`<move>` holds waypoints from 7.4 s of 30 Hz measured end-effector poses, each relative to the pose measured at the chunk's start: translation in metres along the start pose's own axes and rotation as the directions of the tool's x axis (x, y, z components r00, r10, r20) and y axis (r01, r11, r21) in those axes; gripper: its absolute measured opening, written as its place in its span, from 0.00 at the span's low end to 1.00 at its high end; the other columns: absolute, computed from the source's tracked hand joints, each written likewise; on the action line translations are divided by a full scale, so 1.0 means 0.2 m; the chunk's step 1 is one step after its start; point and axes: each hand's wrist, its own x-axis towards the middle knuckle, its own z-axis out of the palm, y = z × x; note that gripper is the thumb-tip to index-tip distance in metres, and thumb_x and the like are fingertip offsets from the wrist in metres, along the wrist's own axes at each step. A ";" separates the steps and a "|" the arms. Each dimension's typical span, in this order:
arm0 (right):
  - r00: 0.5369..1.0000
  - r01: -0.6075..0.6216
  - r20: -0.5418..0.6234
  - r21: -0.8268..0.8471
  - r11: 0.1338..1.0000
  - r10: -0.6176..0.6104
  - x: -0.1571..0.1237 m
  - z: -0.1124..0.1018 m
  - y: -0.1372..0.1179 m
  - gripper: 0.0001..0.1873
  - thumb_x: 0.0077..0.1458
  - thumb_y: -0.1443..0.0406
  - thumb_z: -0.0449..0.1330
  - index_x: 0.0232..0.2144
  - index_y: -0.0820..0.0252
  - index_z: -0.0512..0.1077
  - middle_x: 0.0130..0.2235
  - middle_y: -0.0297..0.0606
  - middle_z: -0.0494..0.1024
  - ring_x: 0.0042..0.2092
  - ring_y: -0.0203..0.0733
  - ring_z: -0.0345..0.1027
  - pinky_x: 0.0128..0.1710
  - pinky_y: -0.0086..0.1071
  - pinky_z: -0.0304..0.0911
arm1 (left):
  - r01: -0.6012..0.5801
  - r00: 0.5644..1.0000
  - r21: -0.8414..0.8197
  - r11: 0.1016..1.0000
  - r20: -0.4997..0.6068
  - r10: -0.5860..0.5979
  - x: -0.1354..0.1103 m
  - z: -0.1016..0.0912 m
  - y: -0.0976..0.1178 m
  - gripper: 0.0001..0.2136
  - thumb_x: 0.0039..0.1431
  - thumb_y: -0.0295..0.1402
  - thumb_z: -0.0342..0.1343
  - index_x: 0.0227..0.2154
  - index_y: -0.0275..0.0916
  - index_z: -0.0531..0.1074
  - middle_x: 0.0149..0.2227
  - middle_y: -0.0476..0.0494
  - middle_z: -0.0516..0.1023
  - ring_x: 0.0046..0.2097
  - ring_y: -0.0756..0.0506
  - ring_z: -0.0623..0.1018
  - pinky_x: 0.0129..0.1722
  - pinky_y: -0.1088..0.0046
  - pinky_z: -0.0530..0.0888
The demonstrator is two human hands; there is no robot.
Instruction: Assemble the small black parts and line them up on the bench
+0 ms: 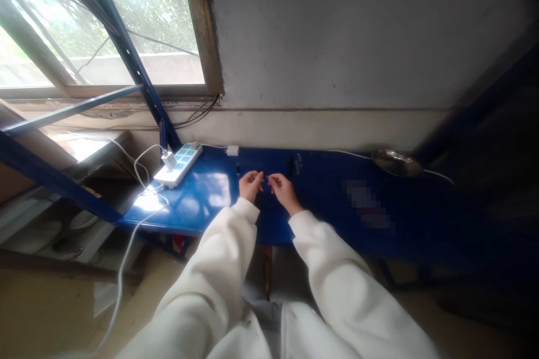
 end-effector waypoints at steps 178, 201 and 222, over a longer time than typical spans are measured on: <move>0.994 0.033 0.107 -0.286 0.958 -0.002 0.01 -0.05 -0.13 0.09 0.46 0.60 0.55 0.25 0.60 0.67 0.28 0.35 0.73 0.29 0.36 0.65 0.32 0.31 0.61 | 0.255 0.940 -0.238 0.937 0.290 -0.182 0.04 -0.09 0.03 0.18 0.37 0.36 0.67 0.29 0.31 0.71 0.23 0.47 0.74 0.21 0.56 0.70 0.23 0.79 0.66; 0.965 -0.208 -0.256 -0.616 0.760 0.057 0.01 -0.40 0.10 0.07 0.42 0.62 0.55 0.25 0.59 0.68 0.25 0.35 0.72 0.29 0.39 0.65 0.31 0.32 0.59 | -0.162 0.974 0.451 0.878 0.217 0.068 0.04 0.33 -0.07 0.08 0.39 0.34 0.64 0.22 0.37 0.73 0.22 0.48 0.71 0.24 0.51 0.67 0.27 0.74 0.63; 0.974 -0.197 -0.225 -0.750 0.631 0.037 -0.02 -0.39 0.09 0.12 0.47 0.59 0.57 0.33 0.60 0.68 0.32 0.39 0.74 0.37 0.45 0.67 0.38 0.36 0.54 | -0.359 0.926 0.790 0.497 0.369 0.081 -0.02 0.31 -0.03 0.12 0.48 0.32 0.58 0.38 0.38 0.69 0.33 0.40 0.73 0.41 0.39 0.70 0.44 0.61 0.58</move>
